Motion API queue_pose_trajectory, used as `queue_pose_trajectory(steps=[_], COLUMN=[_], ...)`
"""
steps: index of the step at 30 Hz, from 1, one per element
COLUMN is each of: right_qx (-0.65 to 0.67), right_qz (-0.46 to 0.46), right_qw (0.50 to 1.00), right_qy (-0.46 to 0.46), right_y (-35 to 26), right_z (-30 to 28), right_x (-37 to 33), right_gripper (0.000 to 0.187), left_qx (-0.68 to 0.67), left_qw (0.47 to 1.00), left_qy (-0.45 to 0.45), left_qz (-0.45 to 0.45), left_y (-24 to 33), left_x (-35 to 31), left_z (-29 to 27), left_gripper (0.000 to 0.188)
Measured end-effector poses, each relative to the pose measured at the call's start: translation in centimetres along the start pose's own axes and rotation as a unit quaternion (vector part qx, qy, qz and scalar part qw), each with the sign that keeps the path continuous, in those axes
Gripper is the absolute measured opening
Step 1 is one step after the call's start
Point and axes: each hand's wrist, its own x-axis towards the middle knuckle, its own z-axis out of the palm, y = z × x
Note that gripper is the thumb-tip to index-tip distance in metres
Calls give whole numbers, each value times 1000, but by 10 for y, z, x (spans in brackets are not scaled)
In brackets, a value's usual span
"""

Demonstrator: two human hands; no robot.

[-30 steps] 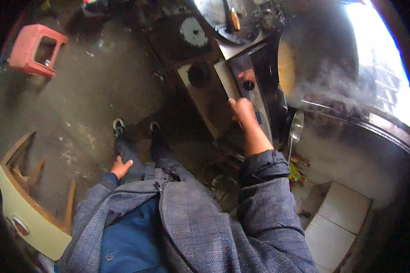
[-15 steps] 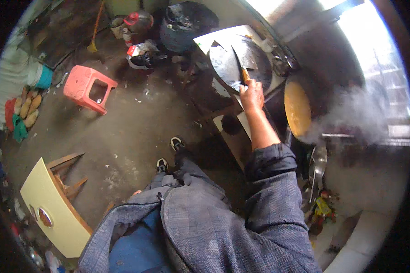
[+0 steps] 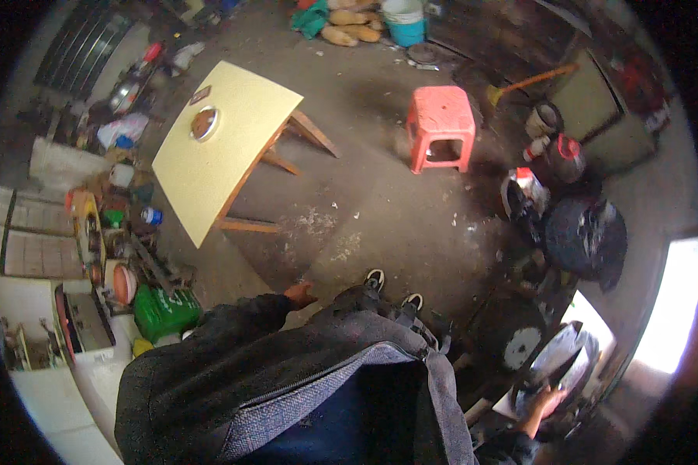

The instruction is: The person stirs a simmering orange liquid in a wok with a ladle, adds a spoonful of white powder, and continues stirring. Then the person cuts a hollowed pumpkin half with a knife and carries it outside to feed a dog.

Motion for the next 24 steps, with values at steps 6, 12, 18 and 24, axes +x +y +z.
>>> queue_pose_trajectory(steps=[6,12,18,24], right_qx=[29,392,302,315], right_qz=[-285,-168,-305,-313], right_qw=[898,899,903,895], right_qy=[334,100,28,-51], right_y=[-131,-414,-668,-858], right_z=[-92,-142,-106,-134], right_x=[-6,4,-25,-68], right_gripper=[48,38,29,31], left_qx=[-117,-116,-233,-403], left_qw=[980,984,964,882], left_qy=[3,-39,126,227], left_qz=[-158,-130,32,92], left_y=[-53,-55,-25,31], left_x=[-22,80,196,249], left_z=[17,-71,-301,-534], left_gripper=[86,87,81,80])
